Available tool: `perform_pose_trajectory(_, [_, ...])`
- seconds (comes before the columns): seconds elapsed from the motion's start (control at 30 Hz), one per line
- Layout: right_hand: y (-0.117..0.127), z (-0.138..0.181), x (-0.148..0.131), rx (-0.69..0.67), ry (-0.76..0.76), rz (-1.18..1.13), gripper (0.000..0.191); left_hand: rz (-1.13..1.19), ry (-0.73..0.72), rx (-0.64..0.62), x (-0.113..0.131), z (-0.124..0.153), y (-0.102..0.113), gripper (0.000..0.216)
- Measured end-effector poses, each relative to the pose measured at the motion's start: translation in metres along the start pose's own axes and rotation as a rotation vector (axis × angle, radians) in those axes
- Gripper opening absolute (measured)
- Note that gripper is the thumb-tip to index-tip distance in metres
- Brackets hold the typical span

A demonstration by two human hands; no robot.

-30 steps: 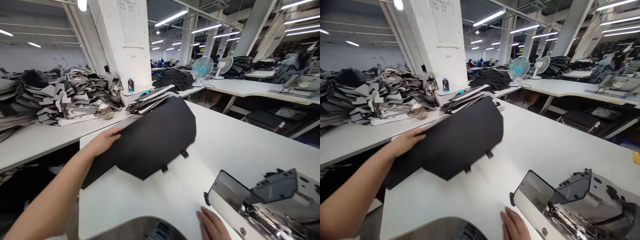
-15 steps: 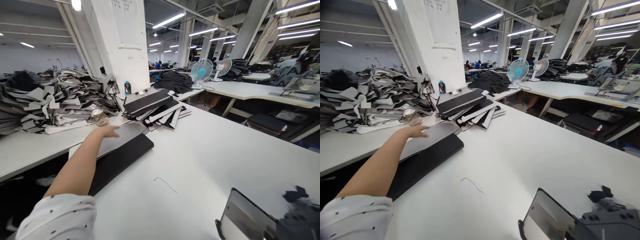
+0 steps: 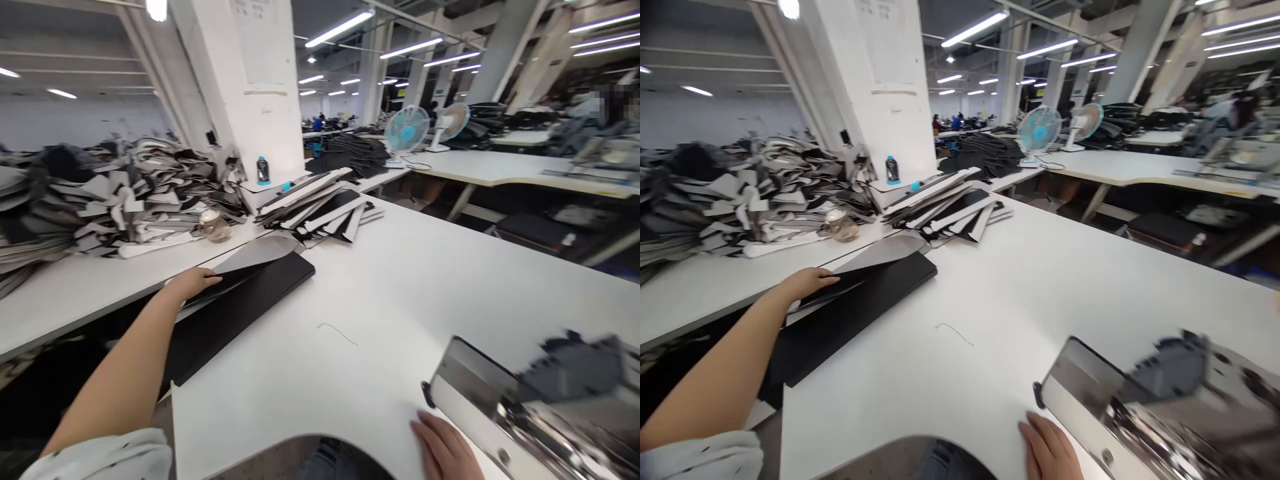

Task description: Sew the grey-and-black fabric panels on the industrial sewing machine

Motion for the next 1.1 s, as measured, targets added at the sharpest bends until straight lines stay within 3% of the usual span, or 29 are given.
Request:
perform_pose_trajectory(0.1, [0.015, -0.011, -0.017, -0.038, -0.154, -0.001, 0.025, -0.134, 0.102, -0.113, 0.047, 0.0, -0.01, 0.052])
perform_pose_trajectory(0.17, [0.021, -0.019, -0.027, -0.119, -0.231, -0.037, 0.03, -0.133, 0.033, -0.15, 0.097, 0.007, -0.042, 0.049])
perform_pose_trajectory(0.27, [0.032, -0.028, -0.032, -0.167, -0.293, -0.138, 0.034, 0.162, -0.405, -0.271, 0.196, 0.047, -0.13, 0.042])
perform_pose_trajectory(0.4, [0.069, -0.026, -0.015, -0.16, -0.408, -0.196, 0.059, 0.378, -0.788, -0.522, 0.316, 0.142, -0.254, 0.041])
perform_pose_trajectory(0.47, [0.093, -0.017, -0.002, -0.202, -0.378, -0.15, 0.067, 0.358, -0.987, -0.644, 0.355, 0.176, -0.289, 0.034])
perform_pose_trajectory(0.53, [0.111, -0.004, 0.012, -0.253, -0.331, -0.098, 0.063, 0.383, -1.138, -0.751, 0.38, 0.184, -0.307, 0.036])
perform_pose_trajectory(0.67, [0.116, 0.015, 0.039, -0.267, -0.307, 0.005, 0.031, 0.421, -1.296, -0.886, 0.414, 0.155, -0.32, 0.051])
perform_pose_trajectory(0.77, [0.101, 0.014, 0.054, -0.233, -0.335, 0.146, 0.026, 0.329, -1.274, -0.765, 0.426, 0.146, -0.318, 0.04])
perform_pose_trajectory(0.83, [0.092, 0.009, 0.06, -0.203, -0.365, 0.198, 0.028, 0.301, -1.223, -0.657, 0.42, 0.157, -0.309, 0.034])
perform_pose_trajectory(0.97, [0.085, 0.002, 0.065, -0.171, -0.409, 0.189, 0.031, 0.297, -1.144, -0.546, 0.389, 0.204, -0.288, 0.049])
perform_pose_trajectory(1.1, [0.089, 0.014, 0.055, -0.139, -0.431, 0.124, 0.032, 0.282, -1.093, -0.526, 0.374, 0.235, -0.281, 0.028])
Point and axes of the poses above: each hand's wrist, its own z-axis away from the middle knuckle, its own y-axis out of the back of the hand, x = y × z, the point moved 2 cm from there along -z, towards the middle knuckle, and after that the axes turned 8 degrees about -y, right-handed, at the moved point
